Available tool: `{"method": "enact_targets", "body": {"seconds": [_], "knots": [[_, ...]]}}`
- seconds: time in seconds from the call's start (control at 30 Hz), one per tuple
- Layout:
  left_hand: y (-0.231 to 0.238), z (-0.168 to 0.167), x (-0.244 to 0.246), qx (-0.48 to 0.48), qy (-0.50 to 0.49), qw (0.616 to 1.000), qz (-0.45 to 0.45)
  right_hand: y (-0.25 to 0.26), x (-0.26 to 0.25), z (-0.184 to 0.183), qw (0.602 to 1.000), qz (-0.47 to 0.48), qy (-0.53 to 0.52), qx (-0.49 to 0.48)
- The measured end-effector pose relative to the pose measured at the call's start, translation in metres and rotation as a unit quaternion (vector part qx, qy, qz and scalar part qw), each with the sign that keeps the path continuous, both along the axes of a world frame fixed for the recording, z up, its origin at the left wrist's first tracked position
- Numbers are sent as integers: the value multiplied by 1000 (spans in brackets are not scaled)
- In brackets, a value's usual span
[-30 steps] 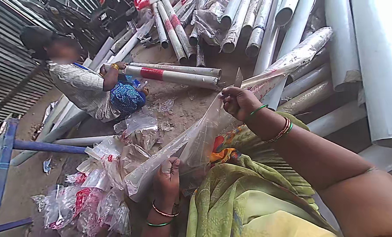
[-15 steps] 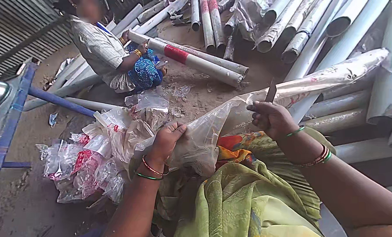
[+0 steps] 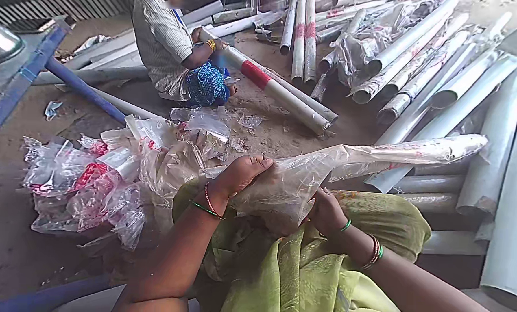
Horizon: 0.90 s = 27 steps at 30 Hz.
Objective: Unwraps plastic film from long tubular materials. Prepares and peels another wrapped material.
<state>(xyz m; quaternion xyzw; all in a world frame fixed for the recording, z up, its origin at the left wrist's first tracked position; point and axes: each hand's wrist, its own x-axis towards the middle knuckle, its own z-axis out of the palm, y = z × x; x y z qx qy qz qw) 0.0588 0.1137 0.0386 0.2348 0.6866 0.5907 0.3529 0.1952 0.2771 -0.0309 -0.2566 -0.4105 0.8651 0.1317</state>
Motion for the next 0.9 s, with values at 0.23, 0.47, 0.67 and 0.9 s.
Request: {"method": "enact_targets", "body": {"seconds": [0.23, 0.47, 0.67, 0.9], "knots": [[-9, -3, -1, 25, 6, 999, -26, -16, 2, 12, 996, 45, -47, 52], [-26, -11, 12, -24, 205, 978, -35, -21, -5, -11, 962, 158, 86, 206], [-80, -46, 30, 139, 474, 837, 238, -25, -18, -9, 902, 234, 52, 359], [-90, -77, 42, -103, 361, 831, 410, -36, -11, -9, 889, 221, 16, 401]]}}
